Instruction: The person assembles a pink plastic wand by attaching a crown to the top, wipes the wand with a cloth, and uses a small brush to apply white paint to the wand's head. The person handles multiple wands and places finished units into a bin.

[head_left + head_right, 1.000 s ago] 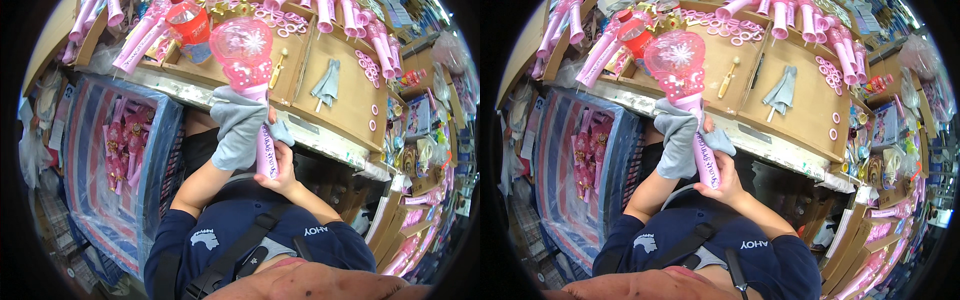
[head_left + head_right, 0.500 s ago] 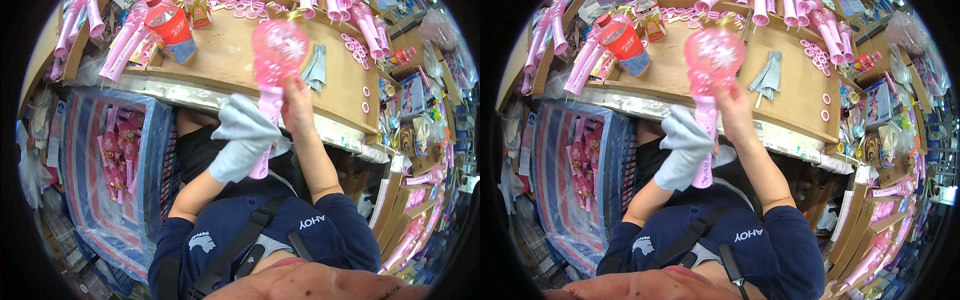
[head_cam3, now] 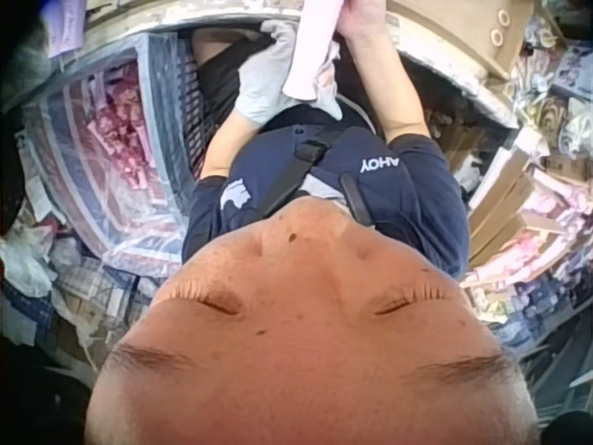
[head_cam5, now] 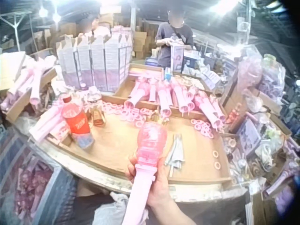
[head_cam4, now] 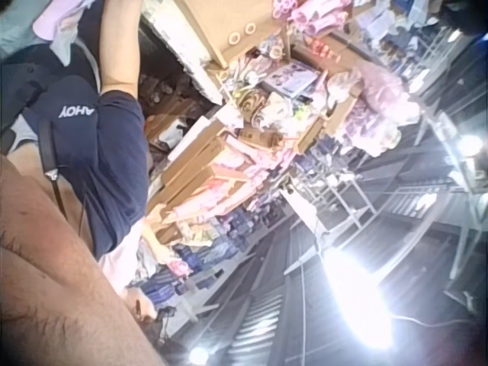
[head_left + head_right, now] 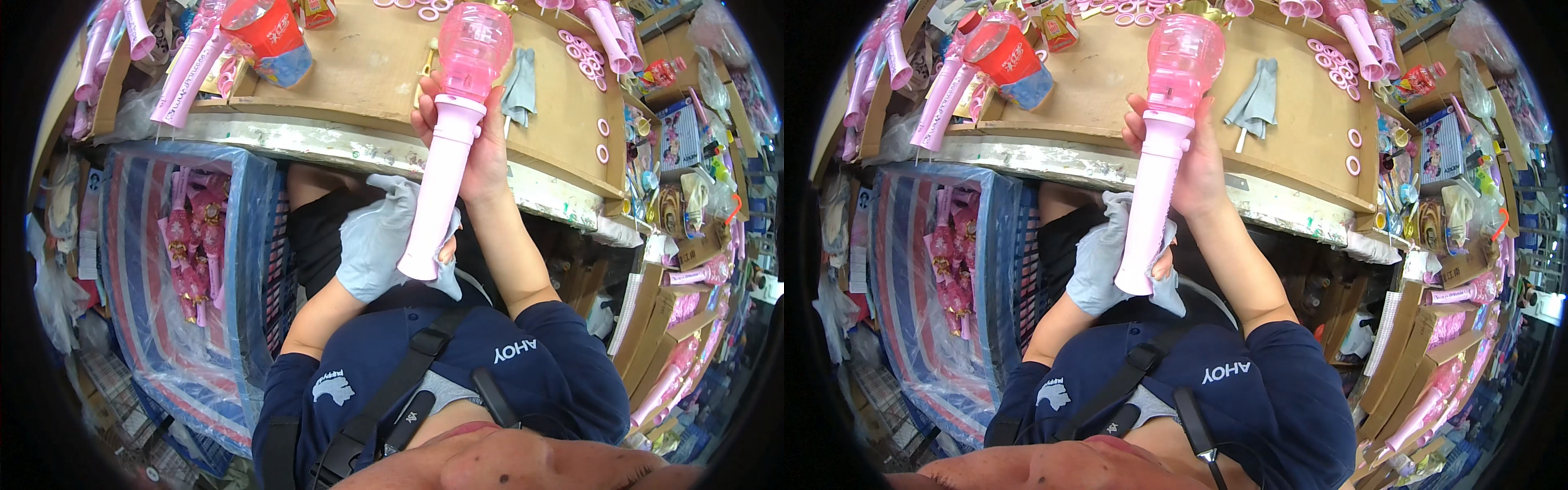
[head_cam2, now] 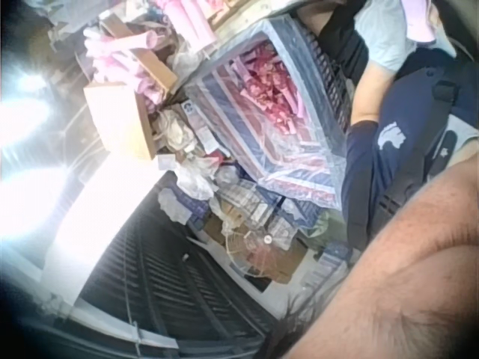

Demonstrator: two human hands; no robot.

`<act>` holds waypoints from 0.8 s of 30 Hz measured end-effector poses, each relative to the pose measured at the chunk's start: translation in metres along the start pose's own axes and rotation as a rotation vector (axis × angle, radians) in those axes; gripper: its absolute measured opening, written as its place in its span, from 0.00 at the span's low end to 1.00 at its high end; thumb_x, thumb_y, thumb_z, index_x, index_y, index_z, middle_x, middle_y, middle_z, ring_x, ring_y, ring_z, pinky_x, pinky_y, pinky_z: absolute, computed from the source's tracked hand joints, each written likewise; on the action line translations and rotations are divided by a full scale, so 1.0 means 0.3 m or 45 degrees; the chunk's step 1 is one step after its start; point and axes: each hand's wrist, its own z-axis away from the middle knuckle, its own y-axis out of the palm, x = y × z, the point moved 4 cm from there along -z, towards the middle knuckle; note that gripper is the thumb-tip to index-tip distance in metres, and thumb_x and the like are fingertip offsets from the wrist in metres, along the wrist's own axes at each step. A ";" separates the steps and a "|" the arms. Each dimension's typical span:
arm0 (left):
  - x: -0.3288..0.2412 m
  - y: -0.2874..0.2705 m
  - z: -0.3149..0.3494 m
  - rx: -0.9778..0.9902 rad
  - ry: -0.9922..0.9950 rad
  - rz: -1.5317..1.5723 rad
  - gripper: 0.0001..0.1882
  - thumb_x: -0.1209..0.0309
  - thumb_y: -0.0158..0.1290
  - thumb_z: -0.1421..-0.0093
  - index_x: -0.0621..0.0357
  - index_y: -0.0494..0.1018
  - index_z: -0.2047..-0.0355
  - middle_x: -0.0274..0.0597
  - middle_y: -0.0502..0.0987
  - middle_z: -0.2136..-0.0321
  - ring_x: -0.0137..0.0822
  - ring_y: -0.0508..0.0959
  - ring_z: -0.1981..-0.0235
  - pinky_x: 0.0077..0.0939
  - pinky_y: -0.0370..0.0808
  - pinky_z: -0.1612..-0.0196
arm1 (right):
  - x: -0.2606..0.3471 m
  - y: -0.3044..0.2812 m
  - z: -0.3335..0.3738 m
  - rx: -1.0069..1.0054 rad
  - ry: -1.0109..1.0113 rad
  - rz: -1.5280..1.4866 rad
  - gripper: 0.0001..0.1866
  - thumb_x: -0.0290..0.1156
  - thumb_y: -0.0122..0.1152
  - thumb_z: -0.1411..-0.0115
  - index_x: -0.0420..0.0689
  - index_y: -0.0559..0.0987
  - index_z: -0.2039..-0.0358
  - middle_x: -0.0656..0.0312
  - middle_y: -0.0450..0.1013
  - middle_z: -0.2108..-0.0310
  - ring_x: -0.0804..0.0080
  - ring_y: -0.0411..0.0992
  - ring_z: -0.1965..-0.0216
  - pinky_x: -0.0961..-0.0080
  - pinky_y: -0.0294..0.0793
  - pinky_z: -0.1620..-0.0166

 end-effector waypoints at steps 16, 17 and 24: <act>0.068 -0.024 -0.018 0.042 0.031 0.245 0.21 0.52 0.49 0.37 0.60 0.64 0.68 0.41 0.68 0.78 0.37 0.73 0.80 0.29 0.70 0.75 | -0.047 -0.038 0.123 0.303 0.106 0.129 0.29 0.41 0.55 0.36 0.38 0.62 0.40 0.50 0.66 0.44 0.57 0.70 0.45 0.65 0.70 0.45; 0.052 -0.002 -0.003 0.176 0.053 0.463 0.25 0.45 0.43 0.37 0.58 0.64 0.65 0.41 0.68 0.78 0.35 0.72 0.81 0.28 0.71 0.75 | -0.051 -0.046 0.121 0.247 0.129 0.131 0.30 0.43 0.54 0.36 0.38 0.62 0.40 0.49 0.65 0.43 0.57 0.70 0.46 0.64 0.69 0.44; 0.085 -0.048 -0.011 -0.120 -0.004 0.238 0.33 0.38 0.39 0.40 0.60 0.67 0.62 0.41 0.71 0.77 0.33 0.73 0.79 0.25 0.71 0.73 | -0.045 -0.047 0.133 0.001 0.238 0.320 0.28 0.42 0.51 0.34 0.36 0.61 0.41 0.46 0.66 0.45 0.59 0.72 0.50 0.63 0.71 0.46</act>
